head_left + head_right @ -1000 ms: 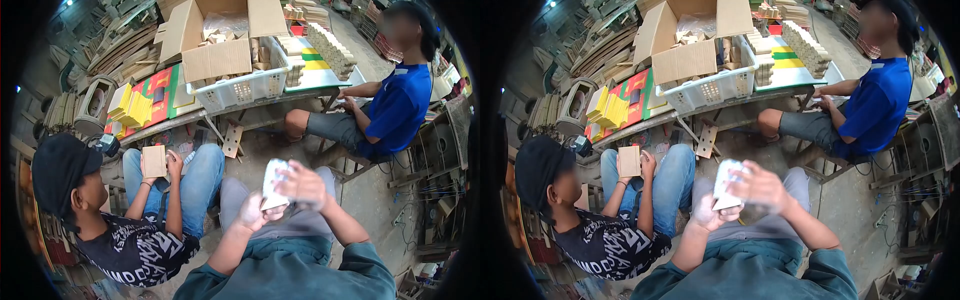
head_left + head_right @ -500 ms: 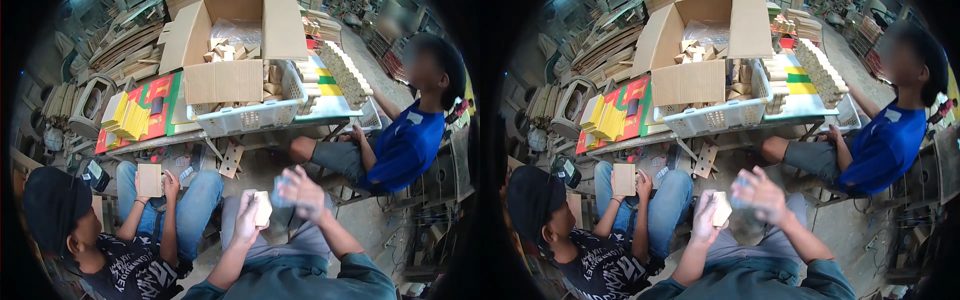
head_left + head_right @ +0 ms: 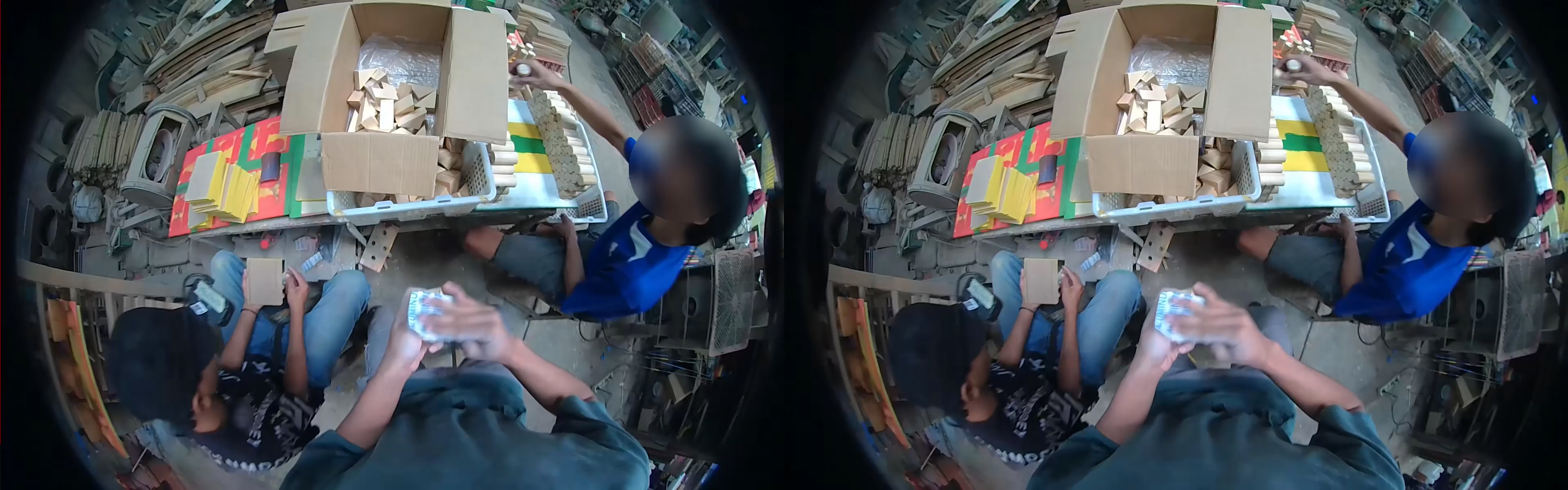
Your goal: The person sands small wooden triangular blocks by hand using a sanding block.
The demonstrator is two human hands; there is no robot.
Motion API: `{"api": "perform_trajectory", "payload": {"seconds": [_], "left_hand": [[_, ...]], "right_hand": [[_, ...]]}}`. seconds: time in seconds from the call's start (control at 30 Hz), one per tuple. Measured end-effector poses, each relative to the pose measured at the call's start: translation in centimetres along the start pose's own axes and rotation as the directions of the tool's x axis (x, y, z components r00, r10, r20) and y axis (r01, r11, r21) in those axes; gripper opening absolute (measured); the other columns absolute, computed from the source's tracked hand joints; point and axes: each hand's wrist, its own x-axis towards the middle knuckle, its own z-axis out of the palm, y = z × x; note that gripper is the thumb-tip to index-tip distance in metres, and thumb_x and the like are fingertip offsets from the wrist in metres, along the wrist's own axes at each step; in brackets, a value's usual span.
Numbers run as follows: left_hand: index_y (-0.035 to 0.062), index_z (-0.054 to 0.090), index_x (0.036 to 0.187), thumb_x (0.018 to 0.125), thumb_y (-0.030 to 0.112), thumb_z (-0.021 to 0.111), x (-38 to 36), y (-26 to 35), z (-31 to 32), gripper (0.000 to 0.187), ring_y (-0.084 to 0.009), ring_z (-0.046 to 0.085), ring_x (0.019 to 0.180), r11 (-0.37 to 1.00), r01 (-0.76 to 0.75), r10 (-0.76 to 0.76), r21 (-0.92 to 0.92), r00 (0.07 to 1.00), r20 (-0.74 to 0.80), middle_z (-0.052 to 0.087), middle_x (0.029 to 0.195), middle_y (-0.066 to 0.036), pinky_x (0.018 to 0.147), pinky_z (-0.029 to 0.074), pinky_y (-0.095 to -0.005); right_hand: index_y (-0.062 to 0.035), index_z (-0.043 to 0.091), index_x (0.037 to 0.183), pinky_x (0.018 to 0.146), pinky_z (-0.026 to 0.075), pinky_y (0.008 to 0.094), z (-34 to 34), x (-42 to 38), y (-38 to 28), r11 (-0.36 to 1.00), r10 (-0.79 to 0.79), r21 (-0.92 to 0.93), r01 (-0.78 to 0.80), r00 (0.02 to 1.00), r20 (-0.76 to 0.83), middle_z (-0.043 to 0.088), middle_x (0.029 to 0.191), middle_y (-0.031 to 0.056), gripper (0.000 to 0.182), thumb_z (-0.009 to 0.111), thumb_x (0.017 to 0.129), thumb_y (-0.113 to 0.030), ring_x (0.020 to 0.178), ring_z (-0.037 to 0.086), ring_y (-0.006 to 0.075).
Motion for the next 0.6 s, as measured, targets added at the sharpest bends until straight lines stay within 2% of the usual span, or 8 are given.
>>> {"api": "perform_trajectory", "payload": {"seconds": [0.1, 0.17, 0.3, 0.37, 0.4, 0.53, 0.57, 0.6], "left_hand": [[0.0199, 0.048, 0.112, 0.096, 0.018, 0.039, -2.4, 1.4, 3.7, 0.018, -0.0104, 0.057, 0.061, 0.982, -0.188, 0.188, 0.012, 0.980, -0.057, 0.060, 0.092, -0.002, 0.035, 0.036, -0.0225], [0.0218, 0.048, 0.114, 0.098, 0.022, 0.040, -5.6, 4.3, 5.9, 0.019, -0.0108, 0.057, 0.060, 0.997, 0.074, -0.074, -0.012, 0.997, -0.015, 0.058, 0.088, -0.003, 0.035, 0.035, -0.0214], [0.0172, 0.051, 0.109, 0.098, 0.025, 0.041, -6.0, 4.9, 6.3, 0.017, -0.0104, 0.054, 0.058, 0.971, 0.041, -0.001, -0.236, 0.986, 0.168, 0.057, 0.087, -0.002, 0.036, 0.035, -0.0211], [0.0149, 0.053, 0.107, 0.098, 0.025, 0.039, -6.6, 5.2, 8.4, 0.019, -0.0105, 0.052, 0.056, 0.973, -0.218, 0.216, -0.077, 0.976, -0.025, 0.057, 0.084, -0.001, 0.035, 0.035, -0.0204], [0.0150, 0.052, 0.109, 0.097, 0.025, 0.038, -7.9, 5.9, 6.1, 0.021, -0.0104, 0.051, 0.053, 0.973, 0.063, -0.002, -0.221, 0.964, 0.265, 0.057, 0.082, -0.002, 0.034, 0.033, -0.0200], [0.0149, 0.049, 0.113, 0.096, 0.022, 0.038, -7.7, 6.6, 6.5, 0.021, -0.0102, 0.053, 0.054, 0.955, 0.003, 0.046, -0.297, 0.986, 0.159, 0.057, 0.085, -0.003, 0.033, 0.034, -0.0215], [0.0125, 0.050, 0.117, 0.091, 0.021, 0.044, -8.5, 8.1, 12.7, 0.028, -0.0131, 0.051, 0.061, 0.935, -0.250, 0.139, -0.250, 0.910, -0.391, 0.057, 0.081, -0.006, 0.038, 0.035, -0.0230], [0.0121, 0.050, 0.116, 0.091, 0.021, 0.045, -8.3, 7.6, 11.6, 0.028, -0.0129, 0.050, 0.063, 0.934, -0.290, 0.230, -0.211, 0.936, -0.268, 0.057, 0.085, -0.006, 0.038, 0.034, -0.0224]], "right_hand": [[-0.0041, 0.069, 0.110, 0.110, 0.027, 0.0537, -1.0, 2.7, -4.8, 0.997, -0.004, 0.076, -0.001, 0.998, 0.069, 0.065, 0.119, 0.0102, 0.057, 0.048, 0.060, 0.015, 0.122, 0.054, 0.0337], [-0.0037, 0.070, 0.109, 0.110, 0.028, 0.0549, -3.0, 4.5, -4.8, 0.989, -0.018, -0.146, 0.019, 1.000, 0.010, 0.065, 0.119, 0.0108, 0.056, 0.048, 0.060, 0.014, 0.120, 0.056, 0.0334], [-0.0065, 0.070, 0.108, 0.111, 0.025, 0.0575, -3.2, 6.8, -9.8, 0.994, -0.100, 0.062, 0.092, 0.983, 0.152, 0.066, 0.117, 0.0086, 0.051, 0.049, 0.064, 0.006, 0.119, 0.057, 0.0311], [-0.0060, 0.071, 0.108, 0.111, 0.025, 0.0573, -3.6, 7.7, -10.6, 0.991, -0.127, 0.060, 0.117, 0.970, 0.206, 0.067, 0.116, 0.0096, 0.050, 0.048, 0.066, 0.007, 0.118, 0.058, 0.0310], [-0.0062, 0.070, 0.108, 0.111, 0.024, 0.0571, -3.7, 7.7, -9.0, 0.993, -0.110, -0.021, 0.113, 0.986, 0.122, 0.067, 0.116, 0.0097, 0.050, 0.049, 0.066, 0.008, 0.118, 0.058, 0.0309], [-0.0065, 0.071, 0.106, 0.111, 0.026, 0.0539, -3.4, 9.4, -9.2, 0.998, -0.062, -0.024, 0.065, 0.993, 0.098, 0.067, 0.116, 0.0095, 0.053, 0.050, 0.062, 0.013, 0.119, 0.057, 0.0315], [-0.0069, 0.072, 0.106, 0.111, 0.026, 0.0539, -3.2, 9.4, -10.3, 0.986, -0.153, 0.093, 0.137, 0.969, 0.192, 0.067, 0.115, 0.0091, 0.052, 0.051, 0.062, 0.012, 0.119, 0.057, 0.0315], [-0.0073, 0.073, 0.104, 0.111, 0.026, 0.0546, -3.1, 9.7, -11.1, 0.986, -0.156, 0.087, 0.140, 0.961, 0.226, 0.068, 0.114, 0.0087, 0.046, 0.054, 0.065, 0.008, 0.120, 0.056, 0.0306]]}}
